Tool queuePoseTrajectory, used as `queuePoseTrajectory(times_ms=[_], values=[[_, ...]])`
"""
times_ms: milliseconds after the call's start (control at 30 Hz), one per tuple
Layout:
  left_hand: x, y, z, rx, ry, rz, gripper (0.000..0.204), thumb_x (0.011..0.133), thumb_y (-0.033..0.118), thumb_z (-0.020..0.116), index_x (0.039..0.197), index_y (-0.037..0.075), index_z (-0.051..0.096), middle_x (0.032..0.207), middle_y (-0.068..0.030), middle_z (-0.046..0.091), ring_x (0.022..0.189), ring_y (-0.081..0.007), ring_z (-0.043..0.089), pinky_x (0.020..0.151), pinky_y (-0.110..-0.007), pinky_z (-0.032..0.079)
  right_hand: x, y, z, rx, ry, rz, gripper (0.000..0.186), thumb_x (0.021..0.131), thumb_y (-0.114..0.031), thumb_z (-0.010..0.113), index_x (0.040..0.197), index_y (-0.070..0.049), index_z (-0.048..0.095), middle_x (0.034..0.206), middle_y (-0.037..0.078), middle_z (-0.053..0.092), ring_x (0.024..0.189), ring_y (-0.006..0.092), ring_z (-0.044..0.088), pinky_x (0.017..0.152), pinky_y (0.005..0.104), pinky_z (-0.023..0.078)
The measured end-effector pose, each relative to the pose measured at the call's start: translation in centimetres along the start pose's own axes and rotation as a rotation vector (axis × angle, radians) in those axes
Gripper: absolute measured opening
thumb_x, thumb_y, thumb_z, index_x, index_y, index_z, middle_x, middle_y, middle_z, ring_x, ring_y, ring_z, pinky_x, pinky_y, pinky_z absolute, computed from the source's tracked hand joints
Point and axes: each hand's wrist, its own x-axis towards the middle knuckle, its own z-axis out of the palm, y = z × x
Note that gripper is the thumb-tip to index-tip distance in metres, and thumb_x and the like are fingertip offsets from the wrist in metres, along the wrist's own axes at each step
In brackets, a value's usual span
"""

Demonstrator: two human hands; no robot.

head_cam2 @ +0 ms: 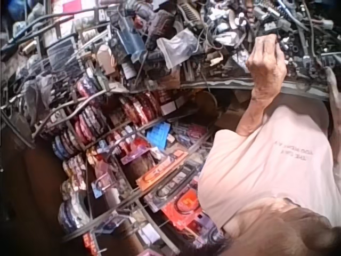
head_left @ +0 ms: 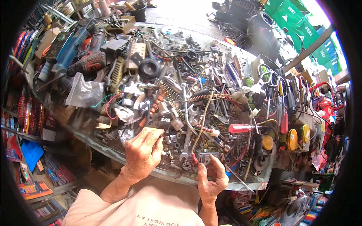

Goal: The person works at a cluttered workbench, using a screwdriver to strip the insulation from the ends of several wires. They then insert the exposed wire ends into a small white plastic connector and use a crimping tool to secure the connection. The person repeats this process for multiple wires, handling them one at a time.

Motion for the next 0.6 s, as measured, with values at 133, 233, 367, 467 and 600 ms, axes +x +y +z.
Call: queuePoseTrajectory(times_ms=[133, 233, 367, 467, 600], values=[[0.6, 0.1, 0.1, 0.068, -0.051, 0.033, 0.024, 0.077, -0.001, 0.073, 0.101, 0.002, 0.068, 0.092, -0.0108, 0.067, 0.075, -0.0301, 0.068, 0.065, -0.038, 0.054, 0.1, -0.2, 0.1, -0.034, 0.029, -0.035, 0.039, 0.083, 0.002, 0.076, 0.120, 0.003, 0.064, 0.075, 0.002, 0.063, 0.057, 0.0046, 0.058, 0.053, 0.0195, 0.046], [0.7, 0.4, 0.0, 0.021, -0.065, -0.006, 0.026, 0.076, -0.002, 0.074, 0.101, 0.002, 0.069, 0.093, -0.0117, 0.067, 0.071, -0.0271, 0.067, 0.062, -0.036, 0.053, 0.3, -0.3, 0.5, -0.062, 0.052, -0.109, 0.040, 0.080, 0.004, 0.078, 0.118, 0.003, 0.065, 0.071, 0.003, 0.065, 0.054, 0.0050, 0.056, 0.052, 0.0196, 0.046], [1.2, 1.4, -1.1, -0.189, -0.122, -0.049, 0.024, 0.078, 0.001, 0.078, 0.101, 0.001, 0.071, 0.091, -0.0119, 0.067, 0.067, -0.0229, 0.066, 0.057, -0.033, 0.052, 0.6, -2.0, 1.1, -0.054, -0.001, -0.146, 0.042, 0.078, 0.004, 0.079, 0.117, 0.003, 0.066, 0.074, 0.006, 0.068, 0.057, 0.0077, 0.060, 0.056, 0.0202, 0.048], [1.2, 2.3, -2.5, -0.499, -0.320, -0.139, 0.027, 0.078, 0.007, 0.083, 0.101, -0.001, 0.072, 0.089, -0.0127, 0.069, 0.069, -0.0189, 0.067, 0.058, -0.029, 0.052, 0.8, -3.1, 1.8, 0.011, -0.112, -0.171, 0.043, 0.076, 0.006, 0.079, 0.117, 0.003, 0.067, 0.074, 0.005, 0.068, 0.055, 0.0060, 0.058, 0.053, 0.0200, 0.046], [1.0, 2.8, -3.2, -0.723, -0.504, -0.185, 0.027, 0.080, 0.006, 0.081, 0.104, -0.003, 0.072, 0.095, -0.0139, 0.071, 0.080, -0.0196, 0.069, 0.068, -0.029, 0.055, 1.8, -3.3, 2.6, 0.029, -0.244, -0.484, 0.049, 0.072, 0.005, 0.079, 0.120, 0.002, 0.067, 0.082, 0.011, 0.072, 0.060, 0.0158, 0.066, 0.055, 0.0255, 0.052]])
